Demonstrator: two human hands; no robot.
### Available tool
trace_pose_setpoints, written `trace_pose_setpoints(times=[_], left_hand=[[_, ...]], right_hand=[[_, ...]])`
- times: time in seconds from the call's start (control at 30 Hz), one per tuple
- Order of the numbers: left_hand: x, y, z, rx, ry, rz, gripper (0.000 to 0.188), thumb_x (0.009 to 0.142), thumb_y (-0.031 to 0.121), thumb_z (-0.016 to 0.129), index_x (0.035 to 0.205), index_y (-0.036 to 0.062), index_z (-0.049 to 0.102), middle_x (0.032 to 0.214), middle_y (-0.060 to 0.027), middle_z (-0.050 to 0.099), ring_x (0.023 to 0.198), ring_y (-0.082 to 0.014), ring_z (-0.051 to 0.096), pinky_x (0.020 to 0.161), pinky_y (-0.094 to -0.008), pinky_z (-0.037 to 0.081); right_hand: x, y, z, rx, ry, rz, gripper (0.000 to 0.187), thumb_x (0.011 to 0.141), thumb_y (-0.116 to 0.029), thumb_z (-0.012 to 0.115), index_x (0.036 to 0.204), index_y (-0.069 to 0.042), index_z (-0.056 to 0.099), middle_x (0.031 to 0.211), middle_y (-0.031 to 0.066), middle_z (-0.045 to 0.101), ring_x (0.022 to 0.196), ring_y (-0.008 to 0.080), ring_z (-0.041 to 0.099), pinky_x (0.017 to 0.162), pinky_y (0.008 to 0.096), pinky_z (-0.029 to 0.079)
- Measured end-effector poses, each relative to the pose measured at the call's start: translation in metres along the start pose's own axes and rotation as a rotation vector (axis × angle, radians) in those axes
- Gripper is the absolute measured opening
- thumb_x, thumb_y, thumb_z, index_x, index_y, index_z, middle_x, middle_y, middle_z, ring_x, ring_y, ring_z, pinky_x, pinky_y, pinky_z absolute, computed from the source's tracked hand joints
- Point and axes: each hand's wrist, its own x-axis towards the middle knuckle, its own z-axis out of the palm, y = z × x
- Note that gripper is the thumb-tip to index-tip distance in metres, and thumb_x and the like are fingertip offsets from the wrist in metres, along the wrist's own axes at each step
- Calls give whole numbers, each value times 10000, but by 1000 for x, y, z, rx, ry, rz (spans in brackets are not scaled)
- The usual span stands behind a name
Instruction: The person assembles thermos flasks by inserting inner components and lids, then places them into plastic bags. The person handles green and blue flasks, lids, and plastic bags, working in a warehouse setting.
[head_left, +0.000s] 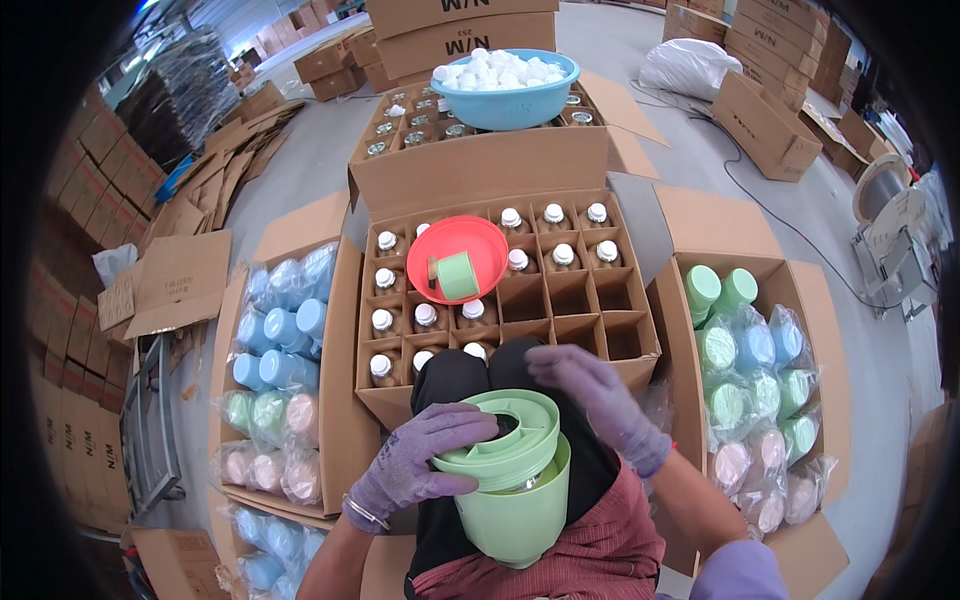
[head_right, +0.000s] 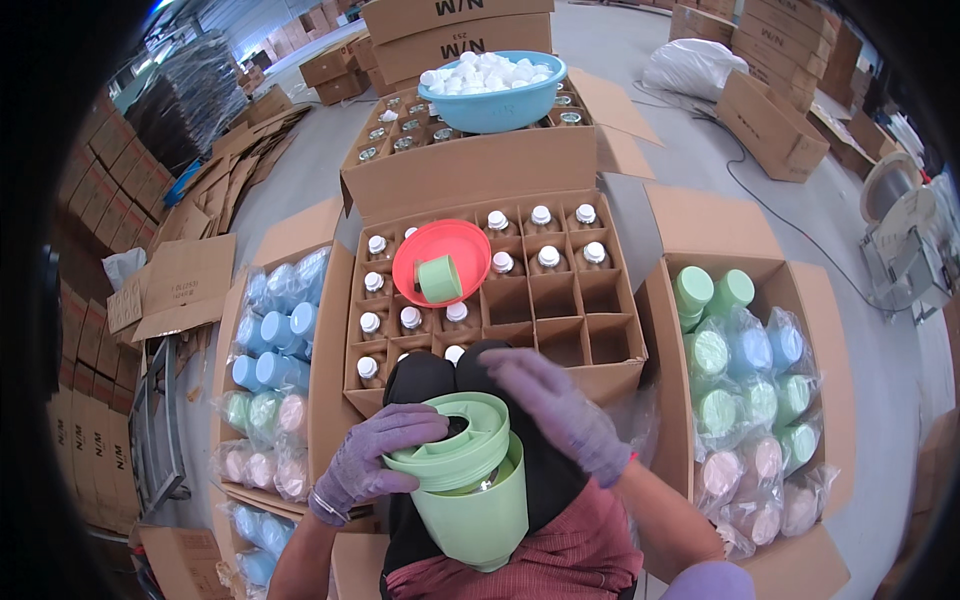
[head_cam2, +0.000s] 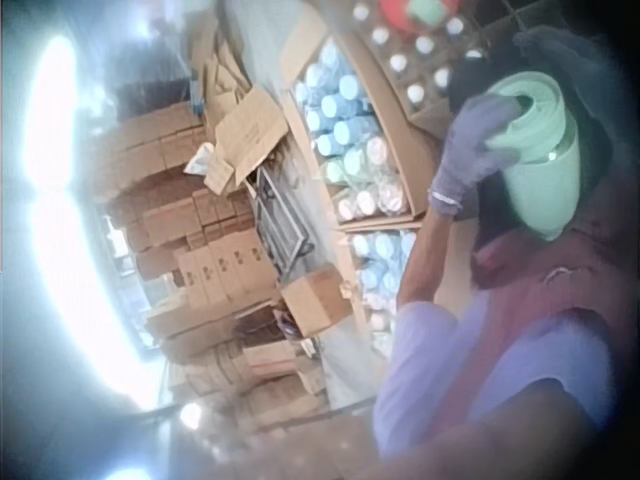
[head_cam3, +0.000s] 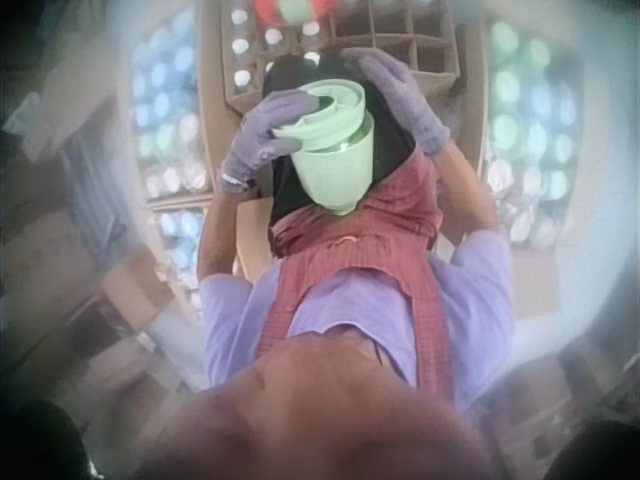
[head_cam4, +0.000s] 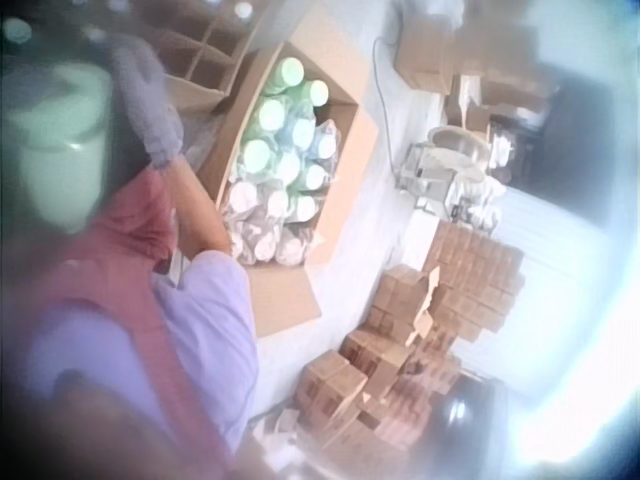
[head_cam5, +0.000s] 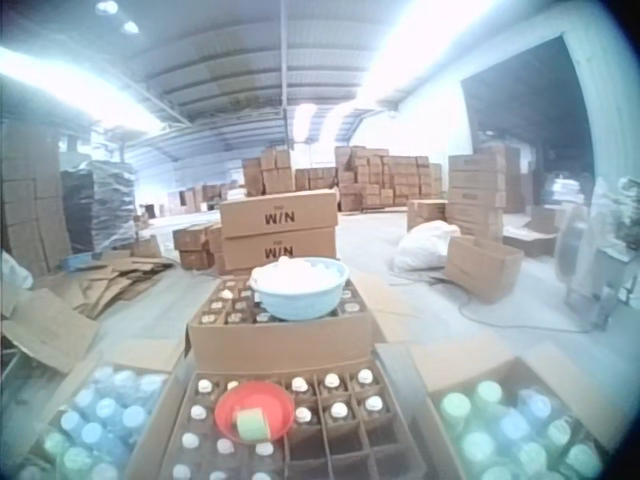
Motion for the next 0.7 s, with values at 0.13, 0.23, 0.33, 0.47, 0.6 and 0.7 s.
trace_pose_setpoints(times=[0.13, 0.23, 0.33, 0.47, 0.6, 0.7], left_hand=[[-3, -8, -4, 51, -11, 214, 638, 691, 307, 815, 1272, 87, 668, 1284, -97, 658, 1232, -337, 581, 1063, -436, 463], [7, -22, -2, 67, -41, 394, 641, 657, 358, 805, 1218, 69, 691, 1260, -83, 681, 1226, -345, 599, 1080, -463, 461], [21, -12, 8, -70, -144, 216, 654, 655, 359, 811, 1230, 73, 687, 1252, -69, 686, 1240, -334, 590, 1085, -456, 457], [-2, -2, 16, 78, -119, 178, 711, 664, 446, 830, 1254, 82, 670, 1264, -78, 676, 1232, -341, 587, 1094, -475, 436], [-24, 44, 21, 361, -13, -23, 742, 780, 529, 753, 1320, 44, 600, 1280, -163, 638, 1228, -364, 586, 1091, -514, 411], [-18, 37, 26, 84, 77, -110, 583, 931, 427, 615, 1356, 33, 558, 1278, -201, 614, 1235, -377, 567, 1092, -442, 411]], right_hand=[[-20, -5, 38, -354, -70, -311, 301, 1002, -146, 554, 1264, -12, 618, 1258, 134, 608, 1190, 242, 575, 1039, 336, 443], [-35, -17, 40, -402, -20, -215, 287, 984, -112, 536, 1222, 20, 629, 1242, 173, 608, 1186, 299, 577, 1036, 353, 449], [-49, -17, 29, -435, 1, -181, 268, 985, -76, 498, 1174, 39, 650, 1235, 170, 614, 1185, 297, 578, 1048, 359, 439], [-52, 24, 36, -373, 11, -340, 315, 1013, -86, 411, 1134, 52, 667, 1240, 177, 616, 1202, 294, 573, 1067, 360, 425], [-24, 37, 29, -126, -222, -274, 390, 1035, -105, 324, 1170, 42, 658, 1277, 178, 608, 1248, 278, 558, 1100, 366, 399], [-16, 41, 24, -57, -250, -211, 372, 1011, -190, 425, 1259, 15, 611, 1284, 173, 603, 1245, 301, 566, 1104, 378, 399]])
